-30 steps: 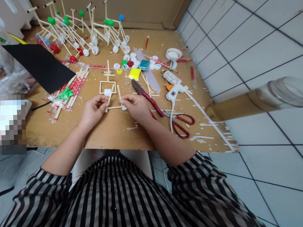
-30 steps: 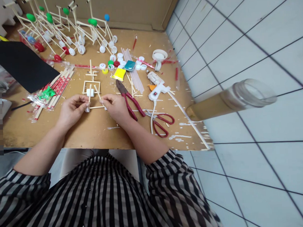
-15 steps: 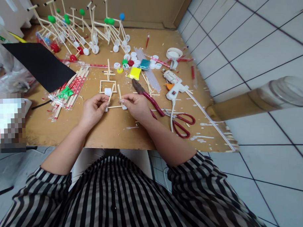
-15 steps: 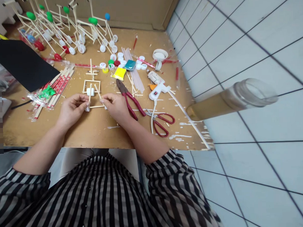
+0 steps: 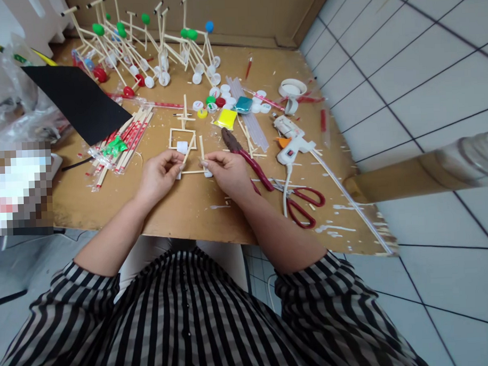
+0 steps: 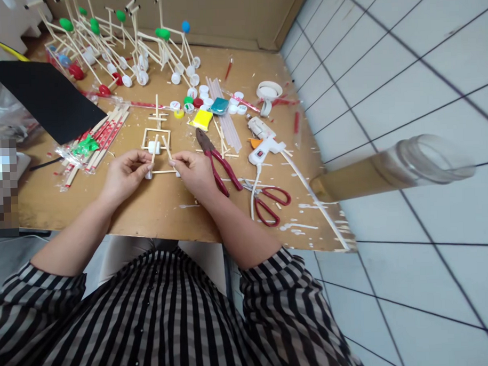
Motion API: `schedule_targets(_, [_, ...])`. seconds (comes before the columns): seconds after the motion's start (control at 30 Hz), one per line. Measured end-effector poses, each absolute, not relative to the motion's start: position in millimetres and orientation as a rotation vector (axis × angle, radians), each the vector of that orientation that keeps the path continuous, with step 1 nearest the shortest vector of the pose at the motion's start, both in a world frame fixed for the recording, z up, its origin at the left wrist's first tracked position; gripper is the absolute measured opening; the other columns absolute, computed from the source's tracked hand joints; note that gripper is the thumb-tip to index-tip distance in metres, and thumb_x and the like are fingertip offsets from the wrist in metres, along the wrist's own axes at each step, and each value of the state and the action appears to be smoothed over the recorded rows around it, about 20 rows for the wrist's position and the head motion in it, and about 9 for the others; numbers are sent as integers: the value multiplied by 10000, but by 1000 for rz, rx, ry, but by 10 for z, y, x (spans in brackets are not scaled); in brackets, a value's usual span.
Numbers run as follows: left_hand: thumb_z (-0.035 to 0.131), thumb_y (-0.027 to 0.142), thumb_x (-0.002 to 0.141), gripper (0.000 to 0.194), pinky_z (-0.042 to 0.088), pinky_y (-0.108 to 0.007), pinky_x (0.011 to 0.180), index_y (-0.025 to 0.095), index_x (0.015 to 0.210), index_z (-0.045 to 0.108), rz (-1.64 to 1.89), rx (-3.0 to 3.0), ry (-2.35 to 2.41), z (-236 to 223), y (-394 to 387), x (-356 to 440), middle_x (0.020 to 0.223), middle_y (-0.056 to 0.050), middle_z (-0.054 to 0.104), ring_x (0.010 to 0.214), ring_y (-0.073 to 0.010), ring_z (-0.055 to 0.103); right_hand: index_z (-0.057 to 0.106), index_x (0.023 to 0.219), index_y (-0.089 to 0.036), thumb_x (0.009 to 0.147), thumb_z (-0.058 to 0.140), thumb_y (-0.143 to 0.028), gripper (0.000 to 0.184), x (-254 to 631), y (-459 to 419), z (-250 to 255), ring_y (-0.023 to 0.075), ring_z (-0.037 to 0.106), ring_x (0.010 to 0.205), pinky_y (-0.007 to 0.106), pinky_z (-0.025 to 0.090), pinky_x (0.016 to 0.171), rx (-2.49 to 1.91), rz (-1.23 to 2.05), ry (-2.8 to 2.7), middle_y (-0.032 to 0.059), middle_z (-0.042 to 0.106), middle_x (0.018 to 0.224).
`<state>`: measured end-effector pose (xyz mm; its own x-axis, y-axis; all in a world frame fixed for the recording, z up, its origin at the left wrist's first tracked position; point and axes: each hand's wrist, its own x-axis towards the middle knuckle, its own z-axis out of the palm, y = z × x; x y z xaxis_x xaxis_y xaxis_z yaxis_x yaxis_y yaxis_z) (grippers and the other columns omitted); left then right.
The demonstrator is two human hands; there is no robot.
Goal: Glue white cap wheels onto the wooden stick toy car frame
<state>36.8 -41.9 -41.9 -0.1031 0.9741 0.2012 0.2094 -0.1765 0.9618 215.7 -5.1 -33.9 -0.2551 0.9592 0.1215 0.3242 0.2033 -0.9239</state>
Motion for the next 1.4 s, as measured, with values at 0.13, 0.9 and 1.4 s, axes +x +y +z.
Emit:
schedule_targets(0.13, [662, 136, 743, 55, 494, -236, 609, 178, 777, 672, 1337, 1448, 1350, -419, -418, 370, 703, 5, 658, 613, -117, 596, 719, 720, -186, 765, 671, -280, 114, 2157, -50, -330, 135, 544, 599, 264, 451, 603, -1218, 1066, -1701, -13, 641, 614])
schedule_targets(0.9, [665, 125, 758, 64, 485, -238, 615, 179, 790, 680, 1316, 1455, 1364, -422, -419, 368, 700, 12, 659, 608, -115, 597, 732, 733, -185, 764, 673, -291, 125, 2167, -33, -362, 148, 574, 628, 286, 470, 643, -1185, 1066, -1702, 3, 689, 671])
schedule_targets(1.4, [655, 126, 745, 61, 471, -228, 582, 176, 779, 669, 1318, 1461, 1355, -391, -431, 363, 687, 16, 646, 563, -104, 567, 730, 755, -179, 800, 653, -286, 140, 2169, -50, -341, 144, 578, 650, 276, 465, 661, -1182, 1053, -1748, 0, 683, 690])
